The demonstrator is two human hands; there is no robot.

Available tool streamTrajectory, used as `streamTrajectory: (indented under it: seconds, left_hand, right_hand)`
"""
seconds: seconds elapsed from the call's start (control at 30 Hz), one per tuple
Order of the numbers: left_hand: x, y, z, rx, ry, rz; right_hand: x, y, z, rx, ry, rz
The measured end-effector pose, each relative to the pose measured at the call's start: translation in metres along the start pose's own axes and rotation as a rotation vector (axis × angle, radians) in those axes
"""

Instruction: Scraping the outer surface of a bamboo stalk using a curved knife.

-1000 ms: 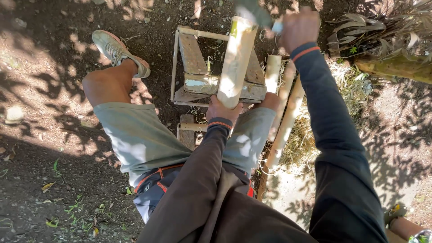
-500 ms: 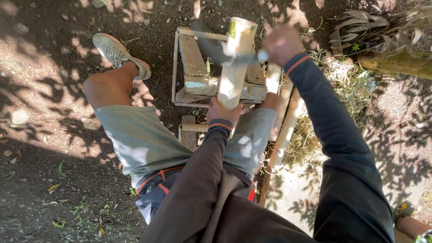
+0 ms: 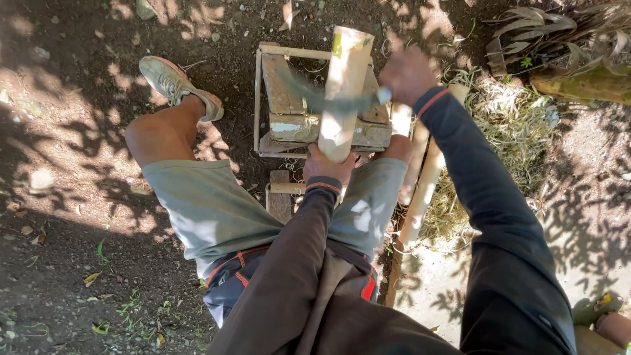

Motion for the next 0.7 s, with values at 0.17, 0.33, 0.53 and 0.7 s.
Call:
streamTrajectory:
  seconds: [0.17, 0.33, 0.53, 0.7]
  left_hand:
    - [-0.003, 0.001, -0.002, 0.029, -0.018, 0.017]
    - [-0.007, -0.001, -0.005, 0.026, -0.034, 0.02]
    - [-0.005, 0.001, -0.001, 0.033, -0.002, -0.001]
    - [-0.003, -0.001, -0.002, 0.032, -0.023, 0.039]
  right_hand:
    - [0.039, 0.005, 0.008, -0.017, 0.338, -0.161]
    - [-0.005, -0.009, 0.019, -0.005, 0.227, -0.12]
    - [0.033, 0.023, 0.02, -0.331, 0.148, -0.133]
    - [0.091, 0.011, -0.005, -0.062, 0.586, -0.249]
Point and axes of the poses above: each hand's wrist, its own z-axis towards the middle knuckle, its own y-axis out of the palm, x = y × z, the point moved 8 cm from there along z, towards the middle knuckle, and after that the axes turned 8 degrees about -x, right-handed, at the moved point
